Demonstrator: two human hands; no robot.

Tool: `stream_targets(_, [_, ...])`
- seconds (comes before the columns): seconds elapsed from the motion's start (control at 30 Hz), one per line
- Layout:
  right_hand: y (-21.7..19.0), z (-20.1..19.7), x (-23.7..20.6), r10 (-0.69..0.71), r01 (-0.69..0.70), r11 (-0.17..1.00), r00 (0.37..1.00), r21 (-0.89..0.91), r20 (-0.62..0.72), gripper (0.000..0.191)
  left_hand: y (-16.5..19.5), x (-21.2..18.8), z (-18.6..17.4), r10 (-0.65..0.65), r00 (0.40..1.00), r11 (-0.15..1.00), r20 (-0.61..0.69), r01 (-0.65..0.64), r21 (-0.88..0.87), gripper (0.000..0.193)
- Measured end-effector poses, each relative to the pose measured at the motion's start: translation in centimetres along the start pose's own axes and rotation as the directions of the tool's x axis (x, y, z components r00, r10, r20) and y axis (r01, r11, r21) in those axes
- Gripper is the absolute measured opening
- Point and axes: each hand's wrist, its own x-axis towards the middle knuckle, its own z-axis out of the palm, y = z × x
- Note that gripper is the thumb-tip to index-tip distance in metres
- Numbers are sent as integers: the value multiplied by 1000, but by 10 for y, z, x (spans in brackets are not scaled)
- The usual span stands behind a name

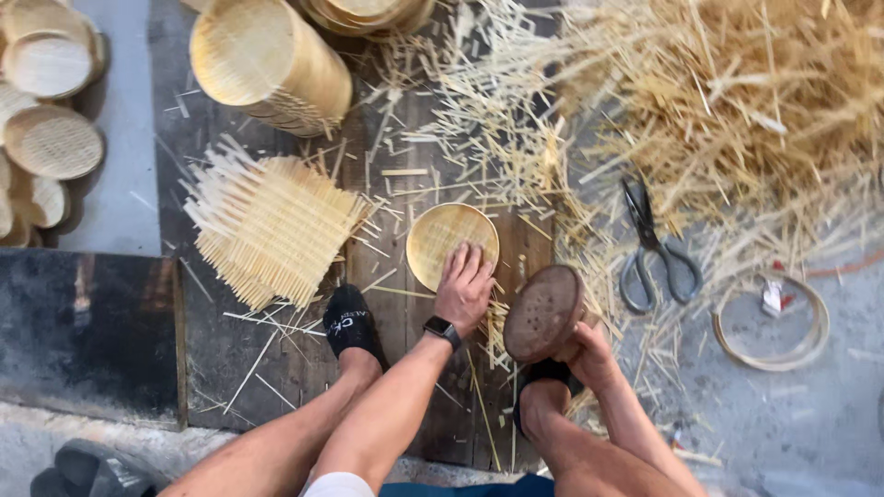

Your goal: The person sits on the floor and trims bamboo strips with shears, cutting them against a wooden block. They then bend a thin bamboo hoop around a woven bamboo mat, tuck the strip ends over the hoop, and press a round woven lid into place to form a bamboo basket.

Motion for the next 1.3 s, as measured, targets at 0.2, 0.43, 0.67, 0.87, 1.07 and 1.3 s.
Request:
stream_targets(0.2, [-11,-4,4,9,-5,998,998,67,-61,46,-87,35,-51,257,961,963,-102,-263,-52,37])
stream_targets(0.43, [-20,2,12,31,-29,999,998,45,-51,34,-215,157,-204,100,925,923,-366,51,381,23])
stream_targets(0.67, [-23,11,13,5,-1,1000,989,24,-146,27,-243,179,-228,-83,943,970,-322,150,189,13])
stream_targets(0.87, [-24,8,15,42,-47,999,976,-18,-215,34,-246,176,-220,-114,954,973,-276,163,165,13])
stream_targets(1.07, [-22,1,13,-20,17,995,999,-102,-35,39,-261,179,-207,-105,941,963,-321,177,204,14])
stream_targets(1.3, [-22,46,45,67,-68,997,997,-25,-48,53,-141,122,-110,-204,883,972,-422,133,-192,47])
